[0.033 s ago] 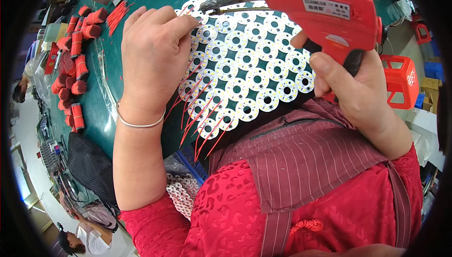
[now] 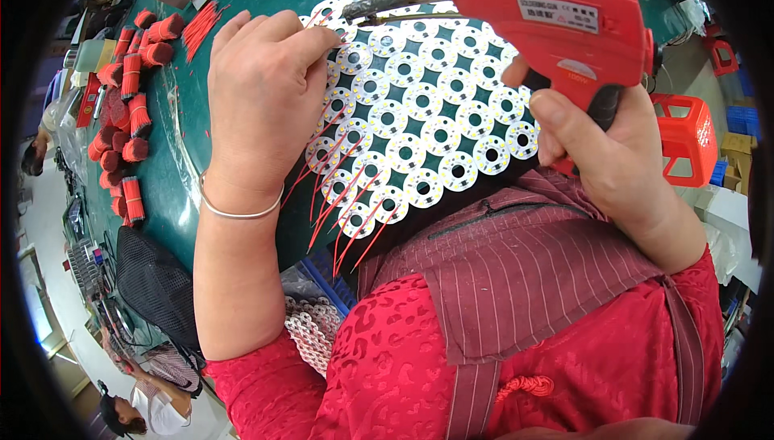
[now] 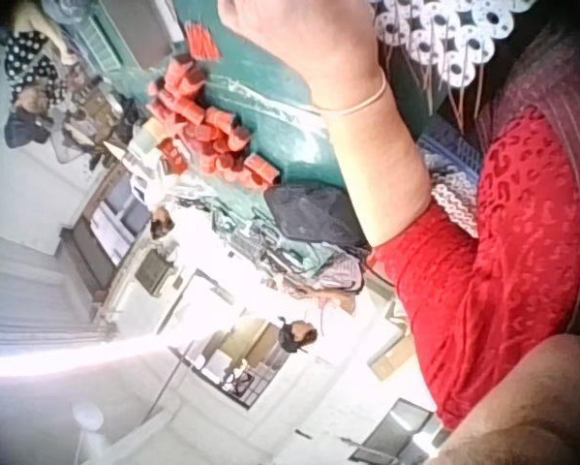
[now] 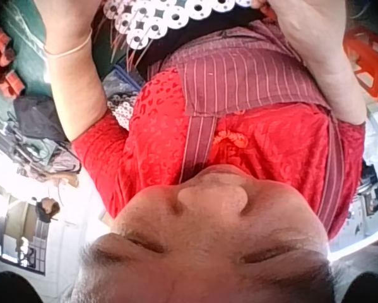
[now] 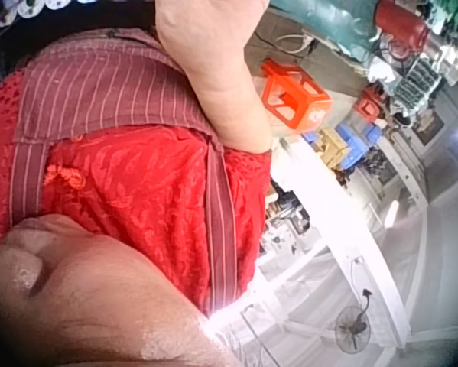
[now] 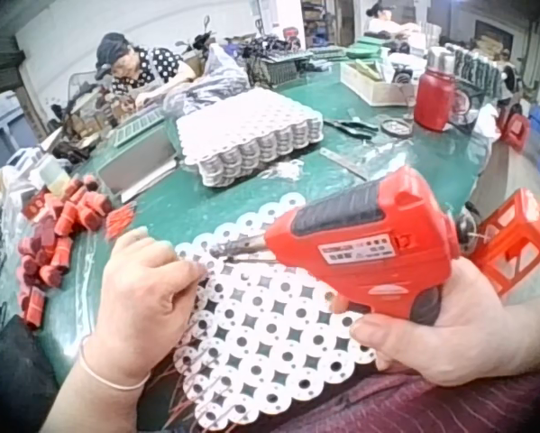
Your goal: The person positions wires onto circular circuit boards on a worktable and solders them in place using a soldering gun.
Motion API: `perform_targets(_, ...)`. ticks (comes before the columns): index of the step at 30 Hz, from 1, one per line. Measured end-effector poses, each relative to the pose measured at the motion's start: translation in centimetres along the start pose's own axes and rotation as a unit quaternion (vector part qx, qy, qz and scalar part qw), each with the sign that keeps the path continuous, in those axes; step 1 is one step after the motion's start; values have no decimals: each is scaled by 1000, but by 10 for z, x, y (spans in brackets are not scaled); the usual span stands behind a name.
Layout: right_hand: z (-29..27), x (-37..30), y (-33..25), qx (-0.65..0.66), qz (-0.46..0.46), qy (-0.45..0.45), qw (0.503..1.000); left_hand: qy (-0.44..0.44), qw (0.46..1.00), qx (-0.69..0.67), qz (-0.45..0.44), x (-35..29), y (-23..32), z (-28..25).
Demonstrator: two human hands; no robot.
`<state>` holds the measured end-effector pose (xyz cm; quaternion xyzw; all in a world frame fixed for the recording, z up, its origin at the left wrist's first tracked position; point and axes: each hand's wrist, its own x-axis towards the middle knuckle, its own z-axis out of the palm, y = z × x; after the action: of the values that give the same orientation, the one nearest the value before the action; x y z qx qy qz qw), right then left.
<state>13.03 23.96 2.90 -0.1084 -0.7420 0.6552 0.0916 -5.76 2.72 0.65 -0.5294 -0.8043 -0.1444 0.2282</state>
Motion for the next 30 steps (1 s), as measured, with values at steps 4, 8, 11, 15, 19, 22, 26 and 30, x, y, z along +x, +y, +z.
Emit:
perform_targets(4,-2,1,3,-29,15,-10,999,-8,1000,6,-11,0,1,1)
perform_targets(8,-1,3,4,-20,6,-9,1000,-10,1000,5,-11,2,1,2)
perform_targets(11,0,2,5,-2,-13,-18,1000,-15,1000,6,-16,-1,2,-1)
perform_targets(15,2,3,5,17,-12,-18,1000,-18,1000,4,-16,-1,2,1)
perform_targets(19,0,1,8,-1,-2,-17,1000,-22,1000,3,-17,0,2,1)
perform_targets(22,-1,0,9,-17,7,-17,1000,-22,1000,4,-16,-1,1,1)
perform_targets(26,4,-1,5,2,-5,8,1000,-18,1000,-3,-17,-1,1,1)
perform_targets(30,4,-2,2,33,-23,14,999,-19,1000,1,-16,-3,0,0)
